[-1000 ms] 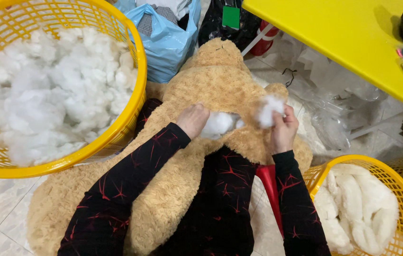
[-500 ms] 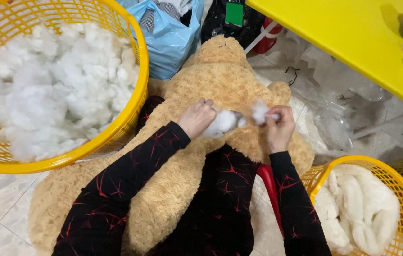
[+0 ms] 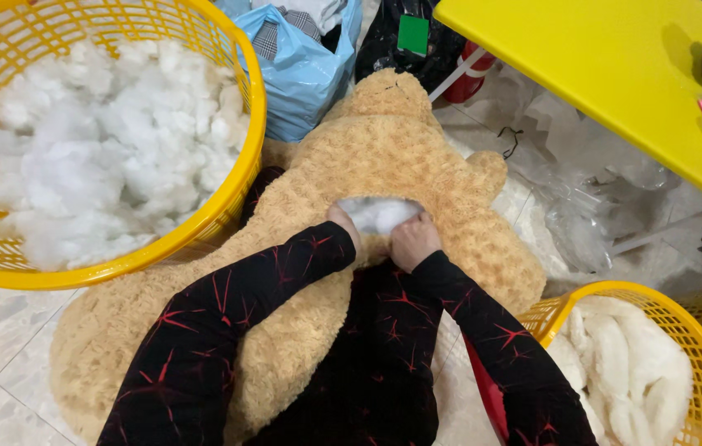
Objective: The person repeatedly takes handfuls of white stuffing from a yellow basket and pushes them into an opening on the back of a large teddy bear. They continue to pack the stuffing into the bear's body throughout the clip.
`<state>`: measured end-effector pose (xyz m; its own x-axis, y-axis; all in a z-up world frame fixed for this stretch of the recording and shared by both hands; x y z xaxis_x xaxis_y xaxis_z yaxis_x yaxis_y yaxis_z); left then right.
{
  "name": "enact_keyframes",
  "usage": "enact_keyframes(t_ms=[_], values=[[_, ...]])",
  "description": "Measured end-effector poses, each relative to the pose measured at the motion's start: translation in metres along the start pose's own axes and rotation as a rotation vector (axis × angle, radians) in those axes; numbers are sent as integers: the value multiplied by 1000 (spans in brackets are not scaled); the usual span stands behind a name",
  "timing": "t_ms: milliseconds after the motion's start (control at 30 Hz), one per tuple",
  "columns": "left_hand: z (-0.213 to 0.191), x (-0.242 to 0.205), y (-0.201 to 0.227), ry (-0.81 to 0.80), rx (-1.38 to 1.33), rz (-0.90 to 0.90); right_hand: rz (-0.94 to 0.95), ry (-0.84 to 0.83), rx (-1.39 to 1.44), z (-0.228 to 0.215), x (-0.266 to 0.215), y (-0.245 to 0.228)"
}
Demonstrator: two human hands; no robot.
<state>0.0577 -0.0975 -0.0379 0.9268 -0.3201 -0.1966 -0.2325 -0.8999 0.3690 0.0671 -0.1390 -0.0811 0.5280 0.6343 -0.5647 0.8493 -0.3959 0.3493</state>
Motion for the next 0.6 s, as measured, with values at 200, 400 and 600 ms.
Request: enact_keyframes(t_ms=[200,400,600], values=[[34,-26,-3,-193,356,-68,-39,424,125,-43,-28,8],[71,-17,-23,-236,664,-123,-173,409,52,-21,-16,-21],[53,-8,-61,-397,392,-272,111,-118,56,26,49,2]])
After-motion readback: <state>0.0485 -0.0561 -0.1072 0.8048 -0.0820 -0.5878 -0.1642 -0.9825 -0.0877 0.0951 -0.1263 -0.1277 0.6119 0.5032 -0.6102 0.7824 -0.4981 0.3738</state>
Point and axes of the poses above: each hand's wrist, its own x-axis towards the middle knuckle, its own z-axis out of the palm, y = z × x, the point moved 10 cm from there along x, towards the middle knuckle, and after that the axes turned 10 degrees about -y, right-handed, at the moved point
